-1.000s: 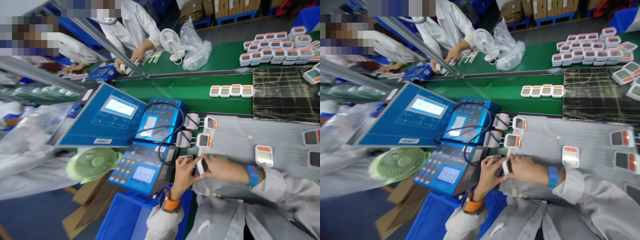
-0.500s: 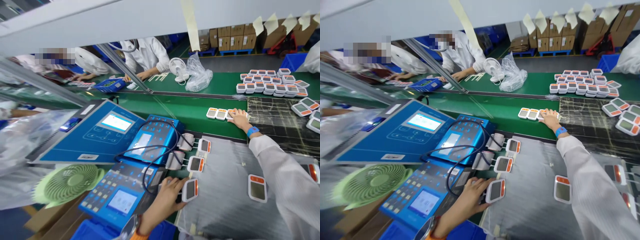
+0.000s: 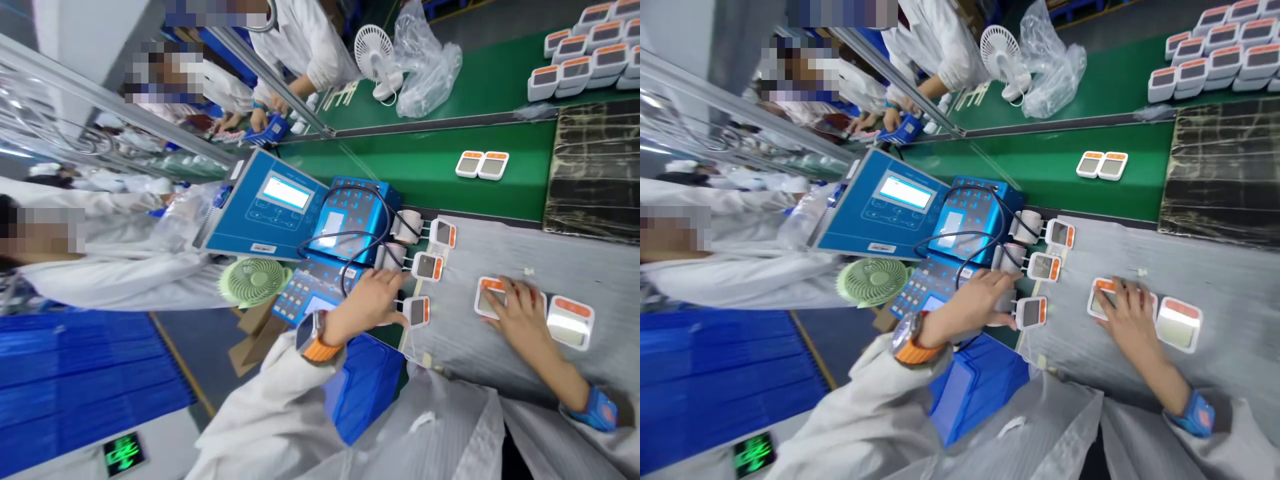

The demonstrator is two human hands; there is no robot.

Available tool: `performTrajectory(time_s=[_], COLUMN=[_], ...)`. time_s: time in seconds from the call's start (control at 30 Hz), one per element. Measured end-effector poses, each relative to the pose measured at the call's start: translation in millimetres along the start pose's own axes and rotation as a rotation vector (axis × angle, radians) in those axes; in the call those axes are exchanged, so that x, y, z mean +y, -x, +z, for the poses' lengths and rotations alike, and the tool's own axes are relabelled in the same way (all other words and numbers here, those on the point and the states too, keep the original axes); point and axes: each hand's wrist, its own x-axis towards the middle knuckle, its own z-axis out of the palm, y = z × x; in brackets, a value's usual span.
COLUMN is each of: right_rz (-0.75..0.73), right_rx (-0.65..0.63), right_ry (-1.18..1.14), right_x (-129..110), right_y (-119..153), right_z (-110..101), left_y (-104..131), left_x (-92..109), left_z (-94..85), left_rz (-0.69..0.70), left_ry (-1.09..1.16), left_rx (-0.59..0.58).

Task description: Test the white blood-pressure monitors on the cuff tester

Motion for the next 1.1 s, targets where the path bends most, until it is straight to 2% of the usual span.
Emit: performTrajectory(time_s=[0.07,0.1,0.17,0.23,0.3,0.37,0.43,0.53,0.63,0.73,0.83,0.9,1.0,1.07,1.1], right_rz=[0.003,-0.001,-0.001,0.004,0.018,0.041,0.058,0.066,0.076,0.078,0.065,0.028,-0.049,-0.023,0.034], right_rx=[0.005,0.006,0.005,0.016,0.033,0.046,0.048,0.031,-0.004,-0.047,-0.074,-0.063,-0.020,0.003,0.016], right_ry=[-0.008,-0.018,-0.045,-0.080,-0.107,-0.113,-0.117,-0.131,-0.120,-0.108,-0.112,-0.127,-0.197,-0.232,-0.226], right_x=[0.9,2.3,3.7,2.6,-0.5,-4.4,-8.0,-9.7,-5.4,0.0,1.3,-1.1,-1.6,12.2,26.6], right_y=[6.9,7.7,7.0,5.8,4.9,4.1,2.6,-1.9,-6.3,-8.4,-10.0,-9.0,5.4,27.1,40.8], right_z=[14.3,19.3,25.2,28.1,30.2,31.8,31.4,25.5,17.3,13.2,11.2,4.7,-23.1,-53.0,-69.3], left_y=[-29.5,-52.9,-114.4,-187.0,-256.6,-311.7,-348.2,-377.4,-389.2,-378.7,-342.4,-309.1,-259.2,-234.8,-226.8], left_x=[-6.2,-9.6,-16.6,-22.8,-26.2,-25.1,-19.9,-10.3,2.7,28.1,65.3,91.9,124.2,137.8,143.2], left_z=[-38.8,-57.7,-88.5,-106.4,-111.5,-106.7,-95.8,-77.2,-65.9,-66.0,-68.9,-62.1,-31.6,-4.2,8.1], left_rz=[0.029,0.020,0.007,-0.025,-0.060,-0.022,0.063,0.153,0.077,0.001,-0.013,0.023,0.120,0.154,0.158], left_ry=[-0.099,-0.143,-0.196,-0.206,-0.194,-0.174,-0.166,-0.200,-0.214,-0.203,-0.164,-0.124,-0.066,-0.011,0.012], left_rx=[0.074,0.105,0.147,0.207,0.235,0.201,0.128,0.095,0.210,0.262,0.248,0.223,0.190,0.171,0.158])
